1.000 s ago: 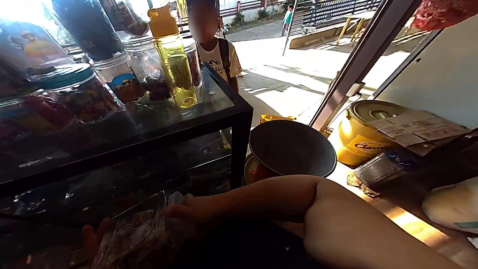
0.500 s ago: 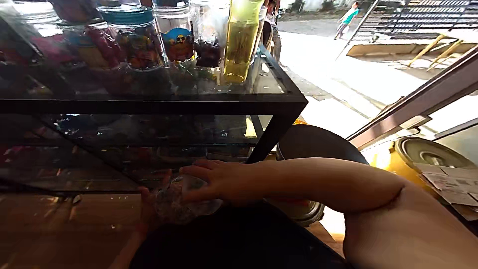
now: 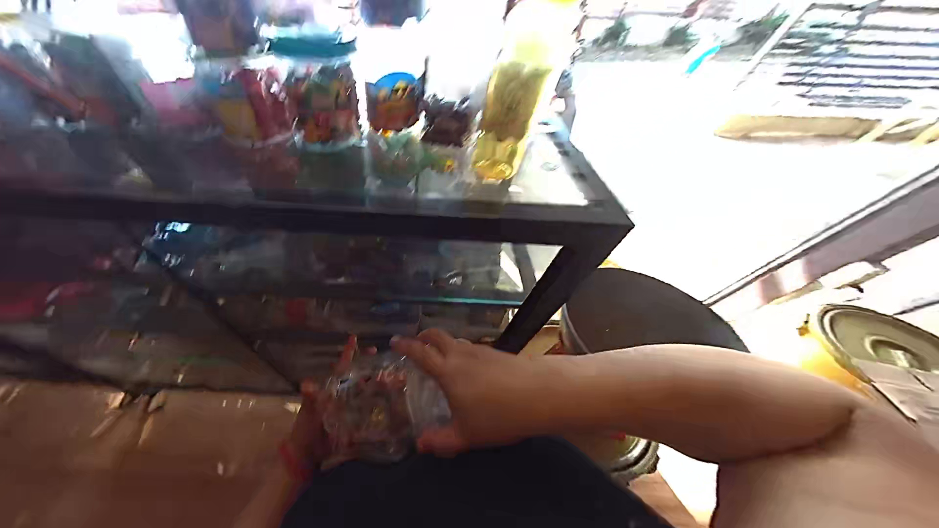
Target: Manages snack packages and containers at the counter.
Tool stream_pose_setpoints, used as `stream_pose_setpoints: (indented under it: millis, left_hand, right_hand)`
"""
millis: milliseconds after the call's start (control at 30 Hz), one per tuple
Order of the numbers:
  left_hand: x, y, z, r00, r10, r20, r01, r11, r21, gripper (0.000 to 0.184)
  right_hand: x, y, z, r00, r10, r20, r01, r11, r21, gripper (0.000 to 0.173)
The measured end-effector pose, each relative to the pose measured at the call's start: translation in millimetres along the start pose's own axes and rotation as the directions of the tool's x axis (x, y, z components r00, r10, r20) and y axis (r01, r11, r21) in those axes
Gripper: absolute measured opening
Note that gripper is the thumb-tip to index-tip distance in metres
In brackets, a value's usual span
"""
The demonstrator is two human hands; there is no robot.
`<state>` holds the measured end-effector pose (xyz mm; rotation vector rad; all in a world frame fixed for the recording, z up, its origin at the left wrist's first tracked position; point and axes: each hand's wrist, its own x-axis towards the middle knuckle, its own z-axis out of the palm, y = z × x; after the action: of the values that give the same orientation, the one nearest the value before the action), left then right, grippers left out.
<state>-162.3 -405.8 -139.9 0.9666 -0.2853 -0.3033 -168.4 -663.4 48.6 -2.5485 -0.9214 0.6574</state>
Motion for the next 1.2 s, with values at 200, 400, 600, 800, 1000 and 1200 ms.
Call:
stream_pose_setpoints:
  millis: [200, 400, 600, 800, 1000, 1200]
  left_hand:
    - [22, -8, -10, 0.964, 0.102, 0.245, -0.036, 0.964, -0.262, 0.068]
    - [21, -8, 1, 0.996, 0.088, 0.03, -0.084, 0.989, -0.12, 0.052]
    - [20, -4, 9, 0.993, 0.11, 0.04, -0.106, 0.99, -0.093, 0.053]
    - [14, 1, 13, 0.991, 0.134, 0.021, -0.13, 0.982, -0.136, 0.049]
    - [20, -3, -2, 0.995, 0.068, 0.067, -0.057, 0.987, -0.153, 0.052]
    - [25, 4, 32, 0.99, -0.102, -0.101, 0.086, 0.985, -0.152, 0.056]
  right_hand:
    - [4, 5, -20, 0.814, -0.579, -0.047, 0.522, 0.765, -0.378, 0.089]
    - [22, -5, -100, 0.834, -0.431, -0.344, 0.312, 0.884, -0.349, 0.092]
    - [106, 44, -134, 0.84, -0.146, -0.523, 0.021, 0.971, -0.237, 0.06]
    - [85, 33, -99, 0.513, -0.445, -0.734, 0.251, 0.896, -0.367, 0.037]
    - [16, 1, -27, 0.927, -0.375, 0.001, 0.374, 0.925, -0.067, 0.025]
    - [42, 12, 1, 0.968, -0.145, 0.205, 0.176, 0.974, -0.141, 0.046]
